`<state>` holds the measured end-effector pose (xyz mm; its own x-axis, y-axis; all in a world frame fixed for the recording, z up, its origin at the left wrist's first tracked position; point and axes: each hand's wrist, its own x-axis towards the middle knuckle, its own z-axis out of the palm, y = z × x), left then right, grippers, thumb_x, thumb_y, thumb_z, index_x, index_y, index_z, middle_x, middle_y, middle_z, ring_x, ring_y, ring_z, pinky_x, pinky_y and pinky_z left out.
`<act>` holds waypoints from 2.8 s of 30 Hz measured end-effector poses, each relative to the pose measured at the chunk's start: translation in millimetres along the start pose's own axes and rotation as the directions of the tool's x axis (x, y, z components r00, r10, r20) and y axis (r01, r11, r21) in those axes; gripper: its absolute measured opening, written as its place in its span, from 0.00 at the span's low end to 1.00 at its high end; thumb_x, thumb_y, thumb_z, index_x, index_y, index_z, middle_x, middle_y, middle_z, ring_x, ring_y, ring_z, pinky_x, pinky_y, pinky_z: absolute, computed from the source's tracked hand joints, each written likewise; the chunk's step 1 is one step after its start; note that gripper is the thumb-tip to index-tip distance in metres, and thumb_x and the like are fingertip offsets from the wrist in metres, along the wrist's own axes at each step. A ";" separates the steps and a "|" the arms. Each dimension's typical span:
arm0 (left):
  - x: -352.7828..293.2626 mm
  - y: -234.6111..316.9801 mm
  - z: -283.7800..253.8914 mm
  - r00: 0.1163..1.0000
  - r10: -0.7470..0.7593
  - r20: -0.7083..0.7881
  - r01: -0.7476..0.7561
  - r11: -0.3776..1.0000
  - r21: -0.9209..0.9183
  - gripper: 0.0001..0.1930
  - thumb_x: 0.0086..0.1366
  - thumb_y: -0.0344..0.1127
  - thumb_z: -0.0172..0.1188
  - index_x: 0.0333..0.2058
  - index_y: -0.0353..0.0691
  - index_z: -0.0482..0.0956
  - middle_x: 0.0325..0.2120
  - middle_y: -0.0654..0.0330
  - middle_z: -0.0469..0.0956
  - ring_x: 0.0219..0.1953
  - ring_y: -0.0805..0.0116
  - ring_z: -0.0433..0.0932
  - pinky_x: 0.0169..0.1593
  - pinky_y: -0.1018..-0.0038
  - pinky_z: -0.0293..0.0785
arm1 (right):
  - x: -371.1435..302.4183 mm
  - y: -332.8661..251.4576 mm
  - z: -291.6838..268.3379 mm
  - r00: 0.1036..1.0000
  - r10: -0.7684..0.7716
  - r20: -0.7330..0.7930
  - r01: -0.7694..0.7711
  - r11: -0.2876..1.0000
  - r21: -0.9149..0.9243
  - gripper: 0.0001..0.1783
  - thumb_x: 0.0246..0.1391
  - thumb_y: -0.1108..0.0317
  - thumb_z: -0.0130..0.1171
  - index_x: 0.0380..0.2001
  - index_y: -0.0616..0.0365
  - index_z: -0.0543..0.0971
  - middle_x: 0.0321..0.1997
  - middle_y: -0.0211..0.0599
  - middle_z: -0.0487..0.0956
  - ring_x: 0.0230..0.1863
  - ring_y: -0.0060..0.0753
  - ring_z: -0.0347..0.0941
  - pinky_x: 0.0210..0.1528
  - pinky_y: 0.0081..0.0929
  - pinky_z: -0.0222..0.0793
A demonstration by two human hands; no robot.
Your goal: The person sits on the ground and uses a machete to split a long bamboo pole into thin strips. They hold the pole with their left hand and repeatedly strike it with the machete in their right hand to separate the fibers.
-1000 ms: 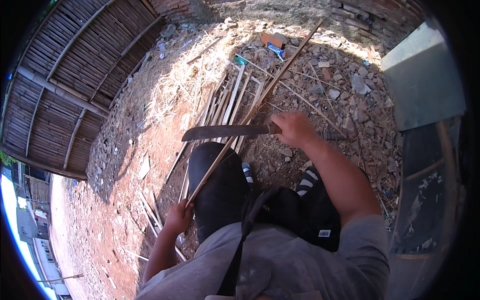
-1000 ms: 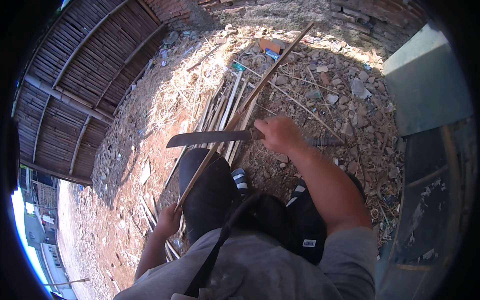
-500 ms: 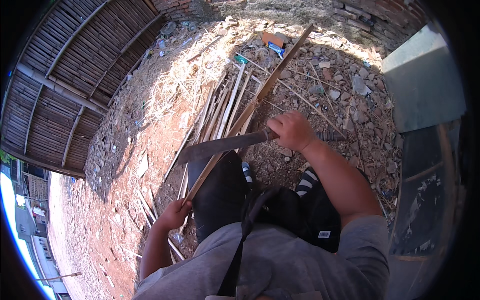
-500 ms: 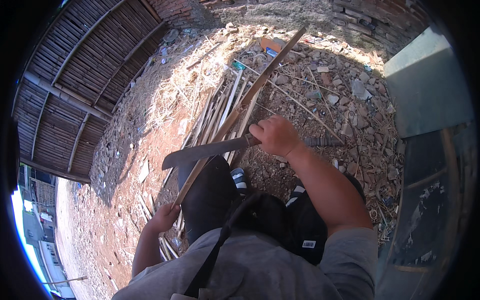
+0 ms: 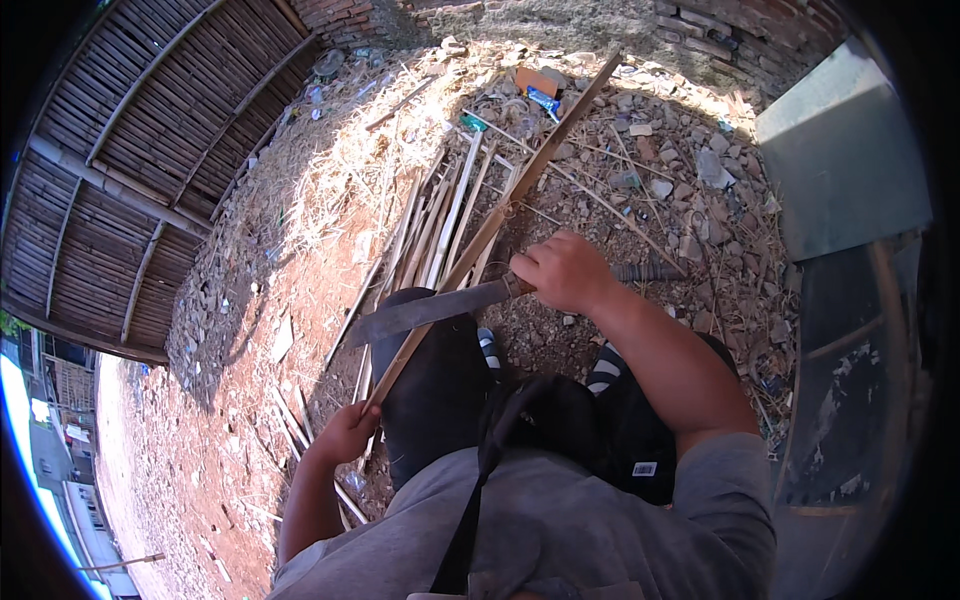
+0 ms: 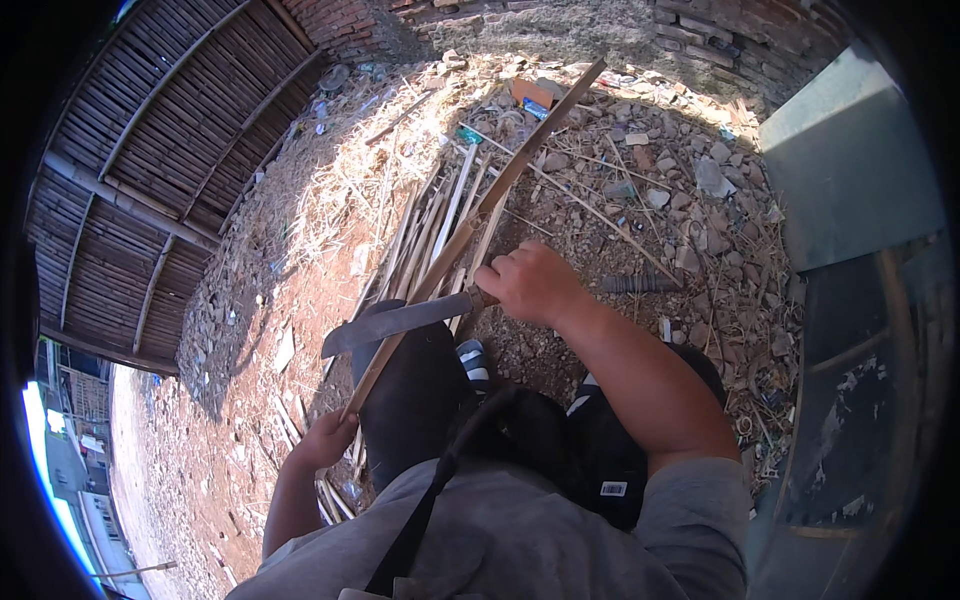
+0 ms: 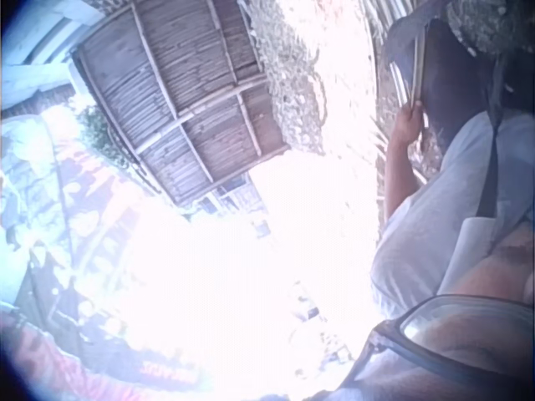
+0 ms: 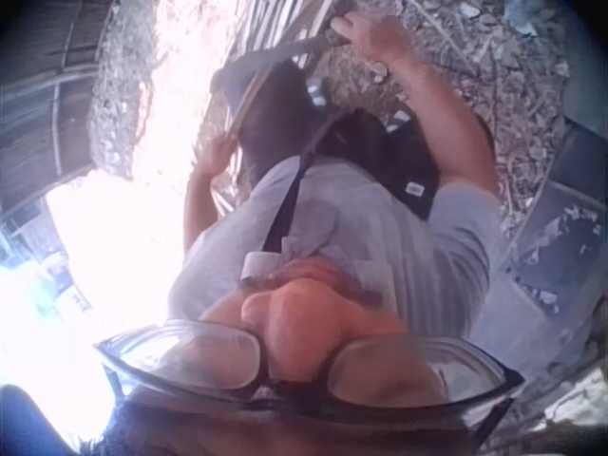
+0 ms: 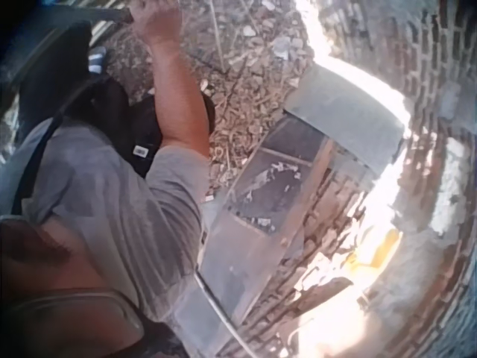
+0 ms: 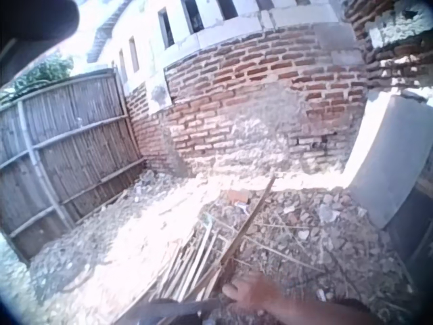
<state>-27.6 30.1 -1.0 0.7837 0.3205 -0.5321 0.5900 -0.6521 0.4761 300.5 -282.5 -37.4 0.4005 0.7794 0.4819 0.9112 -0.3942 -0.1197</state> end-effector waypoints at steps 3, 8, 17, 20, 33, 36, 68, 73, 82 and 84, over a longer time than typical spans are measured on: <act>-3.0 1.3 1.3 1.000 0.016 -0.004 -0.016 0.998 0.063 0.22 0.76 0.49 0.50 0.37 0.32 0.77 0.22 0.50 0.76 0.27 0.62 0.73 0.37 0.60 0.71 | -13.9 24.1 -1.7 0.975 0.216 0.055 -0.217 0.976 0.016 0.15 0.46 0.66 0.67 0.37 0.52 0.76 0.29 0.39 0.79 0.35 0.52 0.80 0.37 0.52 0.74; -0.6 8.7 -7.9 1.000 -0.001 -0.014 0.002 0.996 0.087 0.22 0.75 0.49 0.50 0.37 0.32 0.77 0.22 0.50 0.76 0.28 0.61 0.74 0.38 0.61 0.72 | -11.1 35.0 -0.2 0.879 0.460 0.122 -0.472 0.876 0.100 0.15 0.48 0.67 0.66 0.39 0.54 0.75 0.32 0.44 0.80 0.37 0.56 0.79 0.39 0.52 0.73; 3.0 -11.6 2.8 1.000 -0.001 0.002 0.001 1.000 -0.013 0.21 0.75 0.49 0.50 0.39 0.34 0.78 0.22 0.53 0.75 0.27 0.63 0.73 0.38 0.61 0.72 | -6.1 11.0 -1.7 0.999 0.035 0.028 -0.036 0.999 0.031 0.19 0.40 0.65 0.69 0.39 0.51 0.77 0.28 0.37 0.78 0.34 0.50 0.79 0.37 0.47 0.72; 0.8 -8.2 2.1 0.999 0.010 -0.045 -0.007 0.998 0.056 0.21 0.75 0.49 0.51 0.39 0.35 0.79 0.23 0.53 0.76 0.28 0.64 0.74 0.37 0.61 0.72 | -17.6 50.8 2.4 0.883 0.465 0.059 -0.469 0.881 0.064 0.17 0.48 0.65 0.66 0.43 0.55 0.78 0.33 0.42 0.82 0.38 0.52 0.80 0.41 0.48 0.75; -9.2 -4.6 3.3 0.998 -0.005 -0.063 0.008 0.999 0.043 0.20 0.75 0.47 0.50 0.35 0.33 0.76 0.20 0.52 0.74 0.26 0.63 0.72 0.34 0.60 0.70 | -19.5 58.2 -27.8 0.748 0.655 0.109 -0.659 0.712 0.242 0.19 0.51 0.65 0.64 0.47 0.56 0.77 0.38 0.48 0.83 0.40 0.54 0.81 0.42 0.48 0.76; -10.4 -7.8 1.8 0.997 0.016 -0.072 -0.011 0.997 0.072 0.19 0.75 0.46 0.50 0.35 0.33 0.76 0.20 0.50 0.75 0.26 0.60 0.73 0.34 0.60 0.70 | -11.2 38.5 -27.5 0.918 0.397 -0.002 -0.392 0.908 0.150 0.17 0.48 0.65 0.66 0.41 0.56 0.76 0.32 0.44 0.81 0.36 0.55 0.80 0.37 0.50 0.75; -20.7 -12.3 -16.6 0.989 -0.098 -0.115 0.108 0.991 0.085 0.20 0.66 0.48 0.63 0.33 0.33 0.81 0.20 0.56 0.75 0.26 0.70 0.73 0.33 0.66 0.71 | -14.8 57.6 -66.6 0.799 0.445 0.405 -0.512 0.857 0.068 0.16 0.49 0.62 0.65 0.42 0.52 0.81 0.33 0.45 0.81 0.37 0.53 0.79 0.40 0.49 0.74; -28.9 -31.9 -13.0 0.984 -0.076 -0.159 0.089 0.993 0.073 0.19 0.66 0.47 0.65 0.31 0.33 0.82 0.19 0.56 0.75 0.24 0.70 0.72 0.32 0.66 0.70 | -19.7 40.9 -28.5 0.868 0.428 0.250 -0.492 0.684 0.538 0.24 0.51 0.57 0.70 0.48 0.59 0.79 0.32 0.40 0.82 0.34 0.40 0.81 0.38 0.40 0.74; -26.8 -46.2 6.1 0.958 -0.006 -0.287 0.058 0.983 0.173 0.17 0.66 0.46 0.65 0.33 0.35 0.81 0.20 0.51 0.78 0.24 0.60 0.77 0.33 0.62 0.73 | -0.3 21.6 -29.4 0.795 0.374 0.477 -0.511 -0.011 0.860 0.16 0.55 0.67 0.69 0.46 0.57 0.79 0.28 0.25 0.76 0.25 0.17 0.69 0.29 0.22 0.68; -24.3 -50.5 5.6 0.966 -0.001 -0.259 0.054 0.979 0.195 0.16 0.64 0.46 0.67 0.33 0.35 0.82 0.19 0.49 0.78 0.24 0.52 0.78 0.33 0.60 0.73 | 2.8 19.1 -28.3 0.797 0.375 0.473 -0.466 -0.118 0.877 0.14 0.55 0.69 0.68 0.44 0.56 0.78 0.28 0.25 0.75 0.25 0.18 0.69 0.29 0.23 0.67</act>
<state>-77.5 51.4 -16.0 0.8064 0.4884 -0.3335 0.5820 -0.7552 0.3015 316.3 -301.6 -13.8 0.7064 0.7042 -0.0717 -0.2091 0.1108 -0.9716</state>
